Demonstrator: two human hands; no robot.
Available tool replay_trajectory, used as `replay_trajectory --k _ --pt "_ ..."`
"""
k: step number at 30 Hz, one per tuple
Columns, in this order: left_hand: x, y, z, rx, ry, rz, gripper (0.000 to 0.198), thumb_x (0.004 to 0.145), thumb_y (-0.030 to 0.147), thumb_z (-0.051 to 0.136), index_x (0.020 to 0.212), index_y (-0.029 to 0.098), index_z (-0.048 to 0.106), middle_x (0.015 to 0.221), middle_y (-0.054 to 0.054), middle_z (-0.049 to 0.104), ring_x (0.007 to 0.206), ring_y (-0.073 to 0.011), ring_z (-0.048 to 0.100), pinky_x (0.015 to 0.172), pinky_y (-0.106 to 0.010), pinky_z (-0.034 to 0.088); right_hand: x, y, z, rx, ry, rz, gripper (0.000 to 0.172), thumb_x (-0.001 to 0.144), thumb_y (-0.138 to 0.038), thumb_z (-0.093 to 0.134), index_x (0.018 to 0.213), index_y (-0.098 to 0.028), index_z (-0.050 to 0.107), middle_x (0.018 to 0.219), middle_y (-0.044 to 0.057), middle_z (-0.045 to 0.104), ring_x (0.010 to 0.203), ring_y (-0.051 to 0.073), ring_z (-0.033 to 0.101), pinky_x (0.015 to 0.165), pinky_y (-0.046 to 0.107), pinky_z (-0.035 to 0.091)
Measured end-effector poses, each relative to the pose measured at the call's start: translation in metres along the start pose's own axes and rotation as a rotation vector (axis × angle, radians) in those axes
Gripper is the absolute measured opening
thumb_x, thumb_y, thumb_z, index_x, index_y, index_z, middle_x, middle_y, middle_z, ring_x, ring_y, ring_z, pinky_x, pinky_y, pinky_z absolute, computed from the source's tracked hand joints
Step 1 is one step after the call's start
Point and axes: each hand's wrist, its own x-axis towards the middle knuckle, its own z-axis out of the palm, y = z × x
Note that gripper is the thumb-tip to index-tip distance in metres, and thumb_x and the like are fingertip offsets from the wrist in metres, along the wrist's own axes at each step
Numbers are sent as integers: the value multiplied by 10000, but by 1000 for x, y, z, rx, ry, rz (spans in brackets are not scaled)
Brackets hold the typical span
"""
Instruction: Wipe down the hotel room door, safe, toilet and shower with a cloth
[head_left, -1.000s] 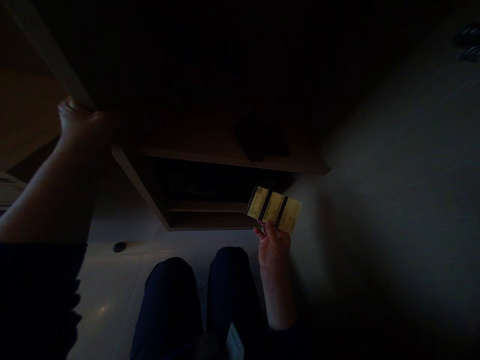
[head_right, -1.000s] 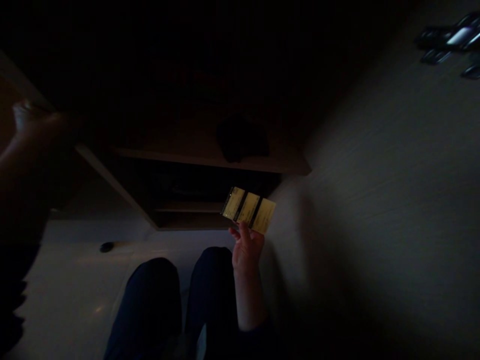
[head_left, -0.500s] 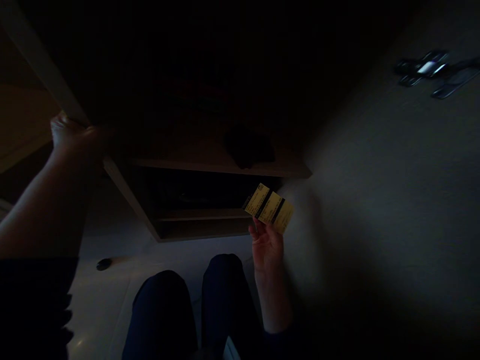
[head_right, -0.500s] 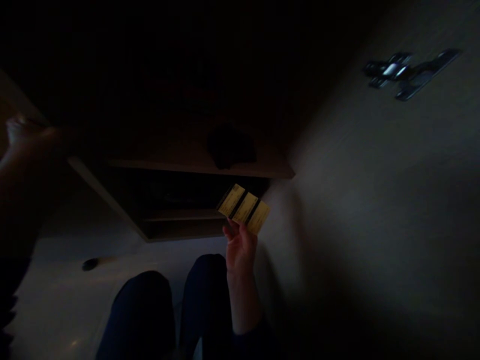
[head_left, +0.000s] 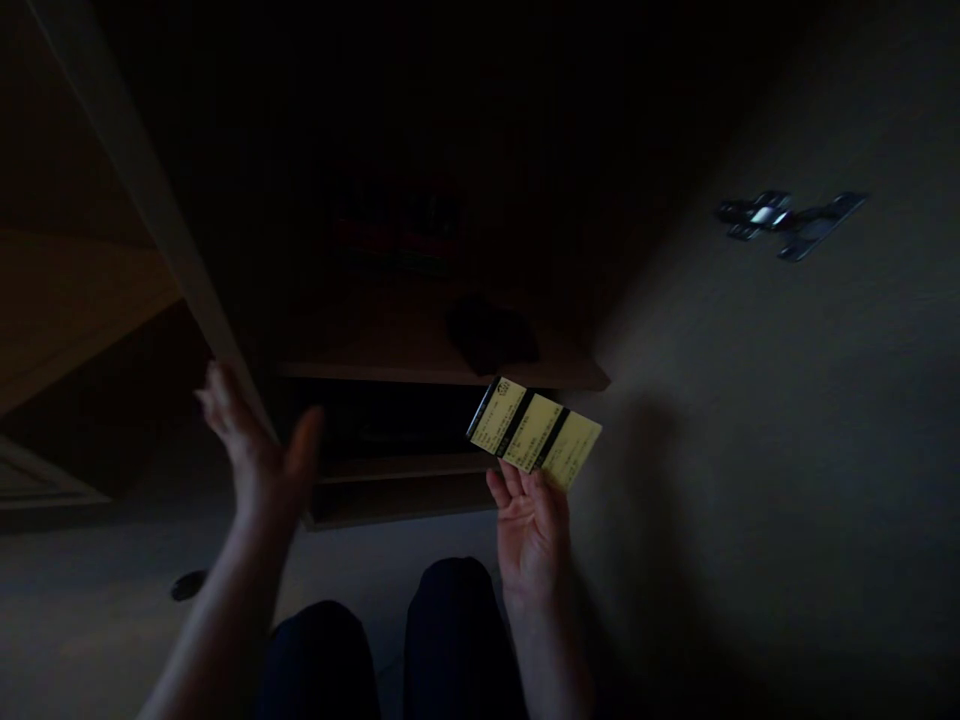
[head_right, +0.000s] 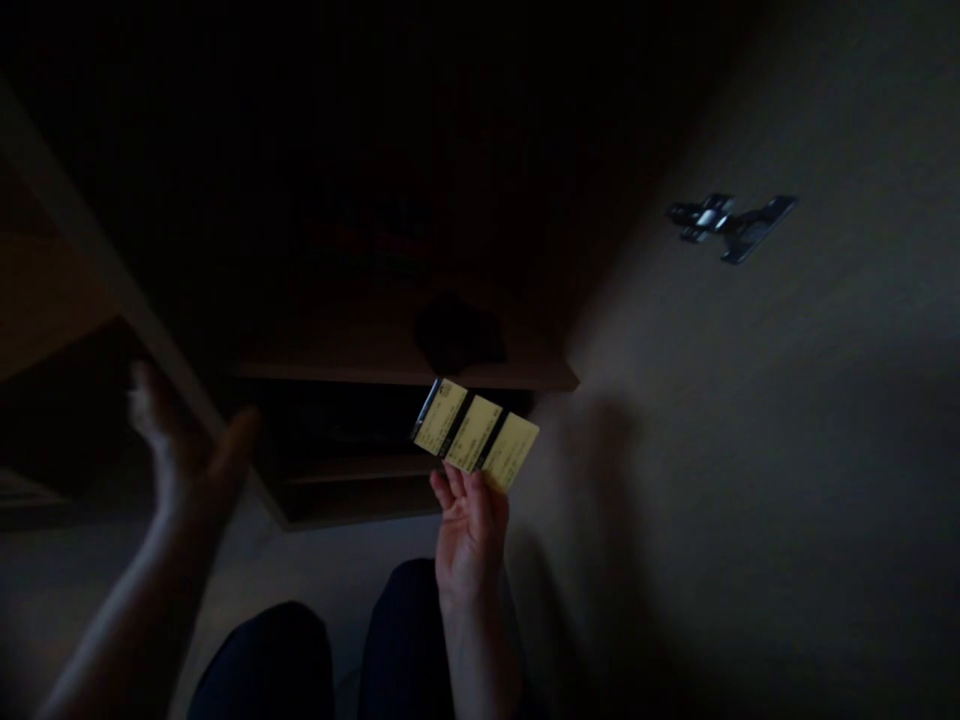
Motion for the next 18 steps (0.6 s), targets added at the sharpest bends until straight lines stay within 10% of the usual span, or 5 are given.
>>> replay_trajectory --k 3,5,14,18 --pt "-83 30 26 -491 -527 -336 518 819 461 590 1241 161 580 1320 -128 584 1249 -274 522 1076 -423 416 -6 10 4 -35 -38 11 227 704 -367 746 889 -252 681 922 17 724 906 173 674 722 316 567" --pt "-111 44 46 -758 -658 -546 424 791 496 622 1041 160 686 1073 -110 707 1052 -257 637 949 -362 496 -12 17 8 -52 -93 25 219 731 -368 728 901 -235 689 929 33 725 908 179 674 759 330 564" --pt "-87 24 59 -920 -595 -719 370 679 496 744 704 129 700 684 -29 664 649 -112 557 632 -207 414 -14 39 -26 -335 -181 135 434 682 -294 747 1091 -215 624 1128 78 667 1043 242 616 790 385 533" --pt "-79 19 56 -901 -610 -649 408 653 531 745 655 126 696 648 -21 647 619 -96 508 623 -209 376 22 12 -54 -612 -99 -239 442 776 -337 638 1199 -223 579 1196 87 621 1077 224 587 809 368 506"
